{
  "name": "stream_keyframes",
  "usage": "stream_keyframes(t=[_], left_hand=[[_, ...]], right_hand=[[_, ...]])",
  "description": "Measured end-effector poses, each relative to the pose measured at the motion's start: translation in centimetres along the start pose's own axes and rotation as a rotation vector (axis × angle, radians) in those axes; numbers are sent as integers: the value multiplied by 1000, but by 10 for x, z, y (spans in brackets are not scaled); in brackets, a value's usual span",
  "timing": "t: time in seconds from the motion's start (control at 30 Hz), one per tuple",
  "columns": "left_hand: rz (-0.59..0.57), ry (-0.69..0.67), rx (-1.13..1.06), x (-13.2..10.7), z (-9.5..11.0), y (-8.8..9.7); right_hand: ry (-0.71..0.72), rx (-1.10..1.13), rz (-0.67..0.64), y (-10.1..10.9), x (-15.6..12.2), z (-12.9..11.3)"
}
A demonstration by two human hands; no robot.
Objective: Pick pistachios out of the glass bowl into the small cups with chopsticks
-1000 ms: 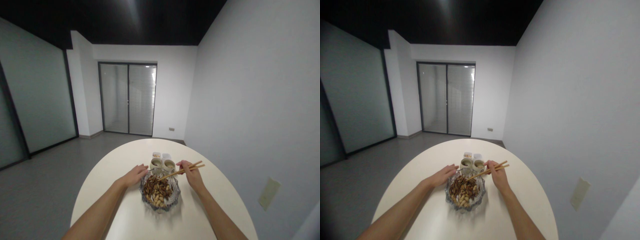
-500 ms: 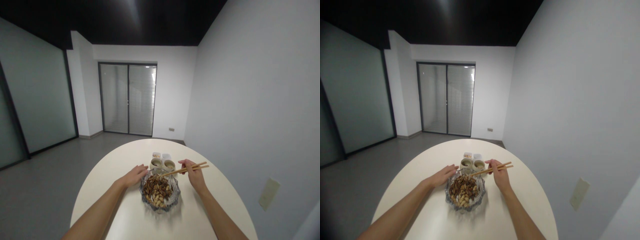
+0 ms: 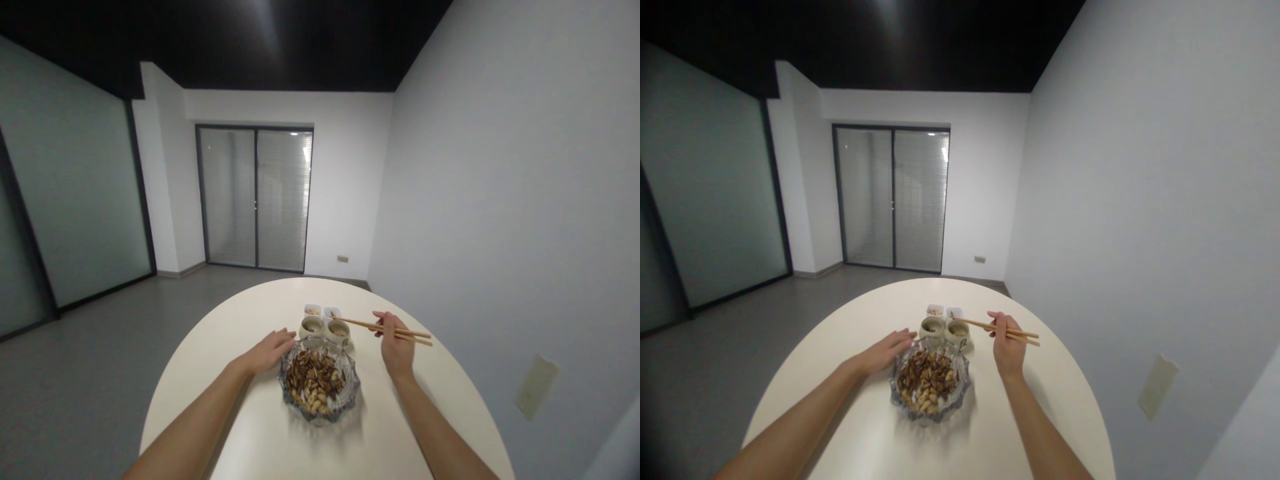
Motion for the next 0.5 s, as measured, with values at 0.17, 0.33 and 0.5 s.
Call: stream_keyframes(t=[0.17, 0.33, 0.5], left_hand=[[-1, 6, 2, -1, 3, 1], [2, 11, -11, -2, 6, 3], [-11, 6, 5, -3, 7, 3]], right_hand=[[3, -32, 4, 0, 2, 15], [-8, -45, -35, -3, 2, 26], [13, -78, -75, -4, 2, 28]])
Point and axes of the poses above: each hand's wrist, its own x-axis towards the middle knuckle, its own y-axis out of the back of the hand, z = x × y, the point moved 2 cm from there along x, towards the middle knuckle, and after that the axes turned 7 degrees about x, right-handed, at the moved point
